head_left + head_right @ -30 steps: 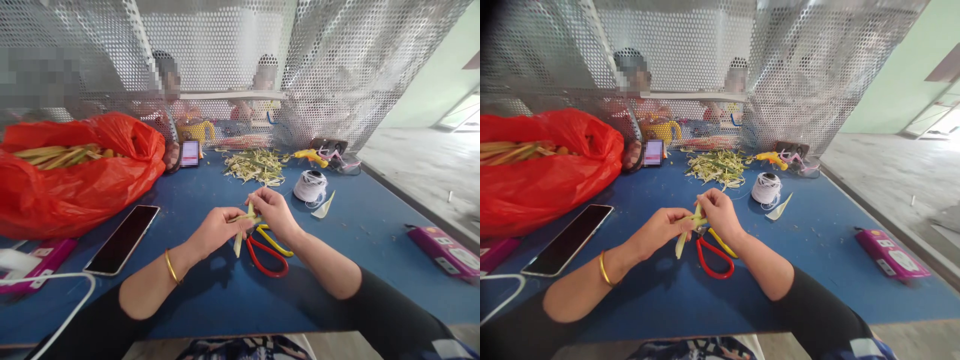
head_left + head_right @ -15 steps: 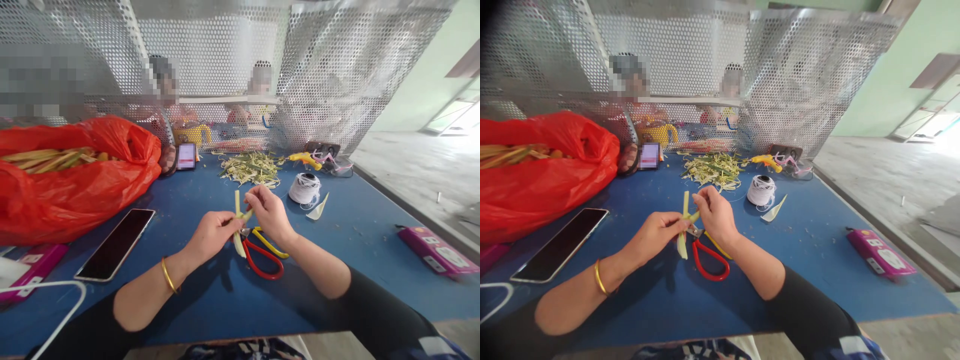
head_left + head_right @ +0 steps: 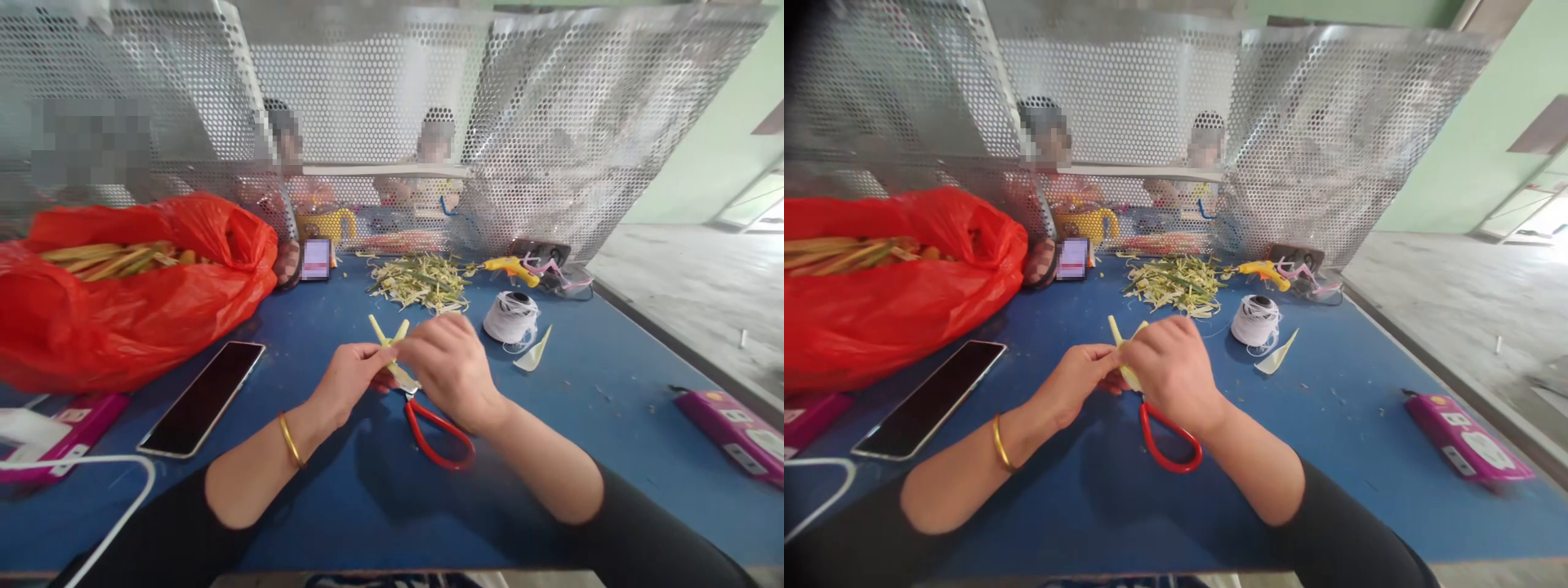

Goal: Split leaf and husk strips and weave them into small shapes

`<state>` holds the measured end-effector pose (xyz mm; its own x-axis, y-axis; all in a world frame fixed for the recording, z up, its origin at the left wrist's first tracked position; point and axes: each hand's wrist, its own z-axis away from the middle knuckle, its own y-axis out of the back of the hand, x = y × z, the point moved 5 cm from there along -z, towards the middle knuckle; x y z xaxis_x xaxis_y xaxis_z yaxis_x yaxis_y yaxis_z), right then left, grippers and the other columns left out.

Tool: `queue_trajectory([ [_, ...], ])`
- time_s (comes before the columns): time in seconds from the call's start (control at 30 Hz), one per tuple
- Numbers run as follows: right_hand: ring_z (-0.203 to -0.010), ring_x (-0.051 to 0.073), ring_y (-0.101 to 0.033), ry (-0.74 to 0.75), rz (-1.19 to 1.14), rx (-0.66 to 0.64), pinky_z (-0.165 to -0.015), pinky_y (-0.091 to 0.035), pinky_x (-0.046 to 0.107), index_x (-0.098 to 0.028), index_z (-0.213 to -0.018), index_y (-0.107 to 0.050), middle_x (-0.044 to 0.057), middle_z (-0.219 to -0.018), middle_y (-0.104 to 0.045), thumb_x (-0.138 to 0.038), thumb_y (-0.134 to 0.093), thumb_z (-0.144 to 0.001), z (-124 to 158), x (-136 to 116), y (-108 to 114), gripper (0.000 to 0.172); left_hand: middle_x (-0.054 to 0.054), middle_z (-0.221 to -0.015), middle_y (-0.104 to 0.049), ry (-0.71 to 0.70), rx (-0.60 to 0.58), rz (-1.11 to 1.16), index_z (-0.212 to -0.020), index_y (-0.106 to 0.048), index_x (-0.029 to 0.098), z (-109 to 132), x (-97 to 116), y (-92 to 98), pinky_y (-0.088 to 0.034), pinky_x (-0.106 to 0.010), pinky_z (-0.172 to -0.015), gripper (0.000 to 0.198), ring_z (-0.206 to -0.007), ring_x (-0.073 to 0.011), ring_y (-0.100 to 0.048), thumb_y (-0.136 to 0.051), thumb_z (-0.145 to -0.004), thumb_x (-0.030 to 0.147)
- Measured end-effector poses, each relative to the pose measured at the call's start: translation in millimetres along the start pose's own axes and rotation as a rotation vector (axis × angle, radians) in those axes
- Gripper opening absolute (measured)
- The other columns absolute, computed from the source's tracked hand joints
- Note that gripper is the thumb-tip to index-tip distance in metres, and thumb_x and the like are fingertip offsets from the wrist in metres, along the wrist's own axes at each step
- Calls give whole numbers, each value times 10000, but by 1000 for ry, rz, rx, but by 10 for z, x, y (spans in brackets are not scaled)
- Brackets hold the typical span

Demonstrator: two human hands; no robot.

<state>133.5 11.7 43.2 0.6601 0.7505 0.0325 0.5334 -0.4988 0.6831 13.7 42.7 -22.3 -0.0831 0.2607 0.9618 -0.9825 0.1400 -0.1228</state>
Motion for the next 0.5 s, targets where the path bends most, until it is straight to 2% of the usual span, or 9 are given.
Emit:
queue_trajectory([
  [0.07,-675,148,-522,214,61,-70,-735,-353,310,-170,-793,-641,15,-702,-618,-137,-427,-940,18,-197,-49,261,-8,-545,-617,15,-3,91,-623,-667,123,-4,-16,-1,-421,-208,-497,286,-497,-95,-540,-783,-586,382],
  [0.17,-686,160,-524,371,188,-118,-713,-344,317,-131,-795,-634,39,-720,-614,-116,-416,-942,76,-335,-179,263,1,-572,-604,87,-34,207,-656,-667,107,-1,-52,-11,-399,-191,-483,317,-501,-79,-519,-812,-542,365],
  [0.3,-673,164,-522,404,261,-91,-683,-337,324,-111,-876,-638,48,-736,-611,-107,-418,-938,111,-330,-269,229,8,-570,-578,144,-37,276,-677,-658,102,10,-59,-2,-389,-190,-471,275,-497,-78,-511,-798,-581,319],
  [0.5,-634,160,-501,374,283,-88,-664,-334,320,-130,-811,-615,36,-706,-594,-95,-401,-933,97,-292,-231,249,10,-594,-568,164,-129,309,-690,-669,91,14,-15,-27,-398,-174,-488,137,-511,-63,-497,-736,-657,206],
])
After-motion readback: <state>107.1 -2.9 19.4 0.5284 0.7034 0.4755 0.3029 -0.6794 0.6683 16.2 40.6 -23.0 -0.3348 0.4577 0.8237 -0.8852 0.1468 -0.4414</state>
